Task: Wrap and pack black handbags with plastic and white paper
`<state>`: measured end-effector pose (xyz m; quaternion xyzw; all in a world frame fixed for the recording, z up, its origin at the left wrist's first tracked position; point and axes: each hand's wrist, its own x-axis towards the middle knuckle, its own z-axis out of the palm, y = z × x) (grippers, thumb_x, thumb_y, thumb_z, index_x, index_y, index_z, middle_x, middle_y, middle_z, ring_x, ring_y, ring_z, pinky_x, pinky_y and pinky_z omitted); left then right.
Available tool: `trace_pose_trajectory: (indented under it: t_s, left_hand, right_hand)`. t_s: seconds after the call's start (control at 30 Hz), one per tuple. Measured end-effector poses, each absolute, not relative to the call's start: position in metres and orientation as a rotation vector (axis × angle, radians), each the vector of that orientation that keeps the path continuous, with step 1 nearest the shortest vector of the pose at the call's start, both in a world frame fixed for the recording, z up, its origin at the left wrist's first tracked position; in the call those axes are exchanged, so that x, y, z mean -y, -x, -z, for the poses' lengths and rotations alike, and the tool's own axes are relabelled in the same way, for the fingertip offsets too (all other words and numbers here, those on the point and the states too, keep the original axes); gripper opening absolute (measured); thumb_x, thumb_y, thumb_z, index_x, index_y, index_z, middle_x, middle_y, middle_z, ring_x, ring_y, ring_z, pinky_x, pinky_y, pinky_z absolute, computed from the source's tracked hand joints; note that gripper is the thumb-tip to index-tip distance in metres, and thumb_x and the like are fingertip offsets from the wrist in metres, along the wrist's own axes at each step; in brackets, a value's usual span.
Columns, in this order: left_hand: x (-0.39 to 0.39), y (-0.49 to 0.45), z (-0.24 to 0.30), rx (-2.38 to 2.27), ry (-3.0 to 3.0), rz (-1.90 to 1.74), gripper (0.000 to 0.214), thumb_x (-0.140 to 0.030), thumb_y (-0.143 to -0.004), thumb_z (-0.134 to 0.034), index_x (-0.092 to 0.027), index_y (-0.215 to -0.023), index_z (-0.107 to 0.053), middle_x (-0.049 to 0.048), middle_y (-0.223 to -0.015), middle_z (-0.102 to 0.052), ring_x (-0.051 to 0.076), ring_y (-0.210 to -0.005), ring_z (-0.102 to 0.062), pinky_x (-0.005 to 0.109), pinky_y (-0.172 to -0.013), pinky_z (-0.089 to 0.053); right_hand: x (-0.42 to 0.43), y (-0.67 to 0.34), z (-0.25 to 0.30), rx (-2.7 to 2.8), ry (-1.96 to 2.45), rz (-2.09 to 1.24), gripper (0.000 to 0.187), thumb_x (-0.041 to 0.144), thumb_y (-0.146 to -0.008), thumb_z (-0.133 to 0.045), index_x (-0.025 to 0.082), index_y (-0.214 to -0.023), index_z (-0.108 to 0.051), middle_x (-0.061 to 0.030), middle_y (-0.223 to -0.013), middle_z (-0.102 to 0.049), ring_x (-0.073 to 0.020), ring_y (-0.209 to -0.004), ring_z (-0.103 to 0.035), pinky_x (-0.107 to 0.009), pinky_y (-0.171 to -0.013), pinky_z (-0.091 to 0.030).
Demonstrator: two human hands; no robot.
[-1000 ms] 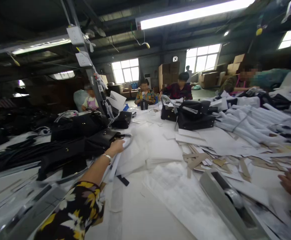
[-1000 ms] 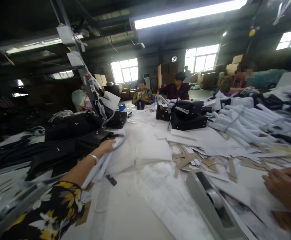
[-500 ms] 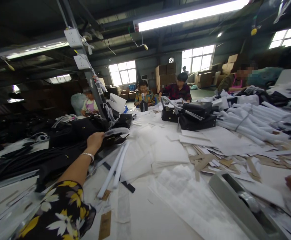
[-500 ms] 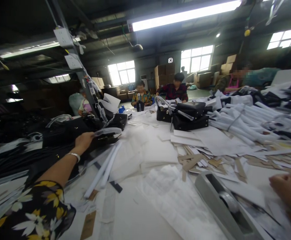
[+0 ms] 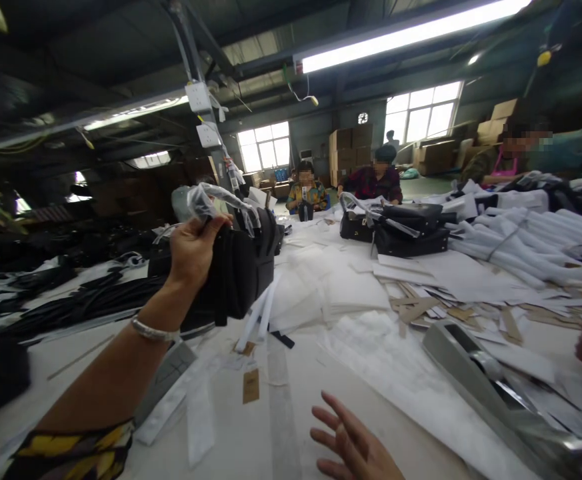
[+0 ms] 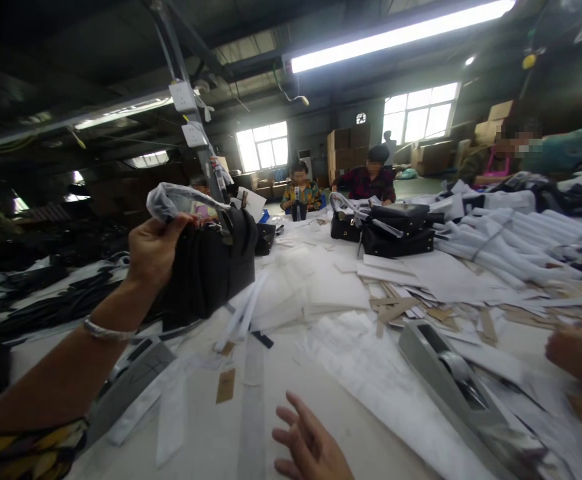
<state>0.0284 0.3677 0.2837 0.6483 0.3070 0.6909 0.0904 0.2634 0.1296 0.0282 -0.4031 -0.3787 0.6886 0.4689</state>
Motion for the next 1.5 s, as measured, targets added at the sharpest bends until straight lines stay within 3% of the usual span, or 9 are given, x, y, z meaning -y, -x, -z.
trace_pose_trajectory:
  t_s: [0.13,0.4,0.57,0.73,0.87,0.93,1.2,1.37,1.5]
  left_hand:
    - [-0.265,-0.069,-0.226,-0.815,-1.709,-1.982,0.014,-0.032,-0.088,-0.070,-0.018,-0.086,-0.074,0.0026,-0.093,-0.075,0.017,-0.092,-0.069,0.032,-0.095,-0.053]
    - [-0.145,-0.104,-0.089,-0.591,-1.765,-1.520,0.017,-0.029,-0.094,-0.061,-0.022,-0.082,-0.071,0.0026,-0.088,-0.075,0.021,-0.093,-0.071,0.045,-0.104,-0.048]
    - [-0.121,-0.083,-0.069,-0.930,-1.782,-1.475,0.016,-0.032,-0.093,-0.061,-0.026,-0.103,-0.072,0.0084,-0.122,-0.070,0.026,-0.119,-0.062,0.045,-0.105,-0.047]
    - [-0.109,-0.041,-0.059,-1.354,-1.923,-1.461,0.045,-0.054,-0.087,-0.064,-0.034,-0.126,-0.063,0.0063,-0.133,-0.064,0.027,-0.126,-0.057,0.043,-0.106,-0.048]
    - [-0.137,0.030,-0.039,-1.981,-1.625,-1.462,0.039,-0.047,-0.099,-0.040,-0.022,-0.124,-0.058,0.0134,-0.127,-0.063,0.025,-0.114,-0.063,0.041,-0.092,-0.054]
    - [-0.159,0.066,-0.028,-2.212,-1.500,-1.363,0.038,-0.044,-0.095,-0.050,-0.018,-0.122,-0.055,0.0163,-0.122,-0.064,0.028,-0.107,-0.064,0.044,-0.091,-0.052]
    - [-0.202,0.118,0.003,-2.386,-1.493,-0.894,0.048,-0.035,-0.080,-0.072,-0.019,-0.121,-0.054,0.0063,-0.093,-0.073,0.025,-0.090,-0.069,0.037,-0.081,-0.052]
    - [-0.189,0.123,-0.004,-2.258,-1.806,-0.851,0.037,-0.029,-0.095,-0.045,-0.018,-0.130,-0.054,0.0130,-0.124,-0.067,0.025,-0.112,-0.065,0.040,-0.100,-0.048]
    - [-0.163,0.116,0.003,-1.941,-2.132,-0.647,0.033,-0.029,-0.095,-0.044,-0.023,-0.118,-0.067,0.0047,-0.132,-0.066,0.019,-0.129,-0.056,0.034,-0.114,-0.038]
  right_hand:
    - [-0.126,-0.245,-0.051,0.512,0.666,-1.976,0.103,0.078,-0.082,-0.054,0.031,-0.159,-0.004,-0.0181,-0.158,-0.033,-0.0334,-0.127,-0.057,-0.052,-0.106,-0.044]
    - [-0.081,-0.253,-0.023,0.611,0.896,-1.588,0.096,0.047,-0.086,-0.072,0.034,-0.158,-0.010,-0.0070,-0.150,-0.049,-0.0256,-0.132,-0.053,-0.043,-0.112,-0.041]
    - [-0.058,-0.278,-0.011,1.140,1.458,-0.994,0.073,0.060,-0.080,-0.069,0.026,-0.142,-0.051,-0.0099,-0.147,-0.051,-0.0319,-0.131,-0.053,-0.043,-0.104,-0.050]
    - [-0.033,-0.276,-0.031,1.551,1.540,-0.558,0.039,0.056,-0.090,-0.058,0.023,-0.108,-0.071,-0.0080,-0.103,-0.075,-0.0230,-0.083,-0.074,-0.031,-0.075,-0.061]
    - [-0.027,-0.259,-0.024,1.840,1.468,-0.499,0.050,0.064,-0.093,-0.050,0.021,-0.105,-0.072,-0.0091,-0.093,-0.078,-0.0267,-0.079,-0.076,-0.033,-0.071,-0.061]
    - [-0.029,-0.252,-0.017,1.896,1.514,-0.457,0.059,0.068,-0.093,-0.044,0.018,-0.105,-0.073,-0.0117,-0.092,-0.078,-0.0293,-0.075,-0.076,-0.036,-0.066,-0.060]
    - [-0.033,-0.252,-0.011,1.837,1.598,-0.716,0.046,0.060,-0.091,-0.054,0.020,-0.102,-0.074,-0.0097,-0.096,-0.078,-0.0287,-0.085,-0.075,-0.034,-0.075,-0.058]
    - [-0.018,-0.265,-0.025,1.983,1.434,-0.978,0.036,0.048,-0.096,-0.050,0.024,-0.083,-0.074,-0.0044,-0.079,-0.076,-0.0218,-0.073,-0.073,-0.026,-0.068,-0.054]
    - [-0.010,-0.260,-0.040,2.138,1.133,-1.297,0.031,0.039,-0.098,-0.050,0.024,-0.087,-0.074,-0.0011,-0.077,-0.073,-0.0166,-0.071,-0.069,-0.021,-0.068,-0.050]
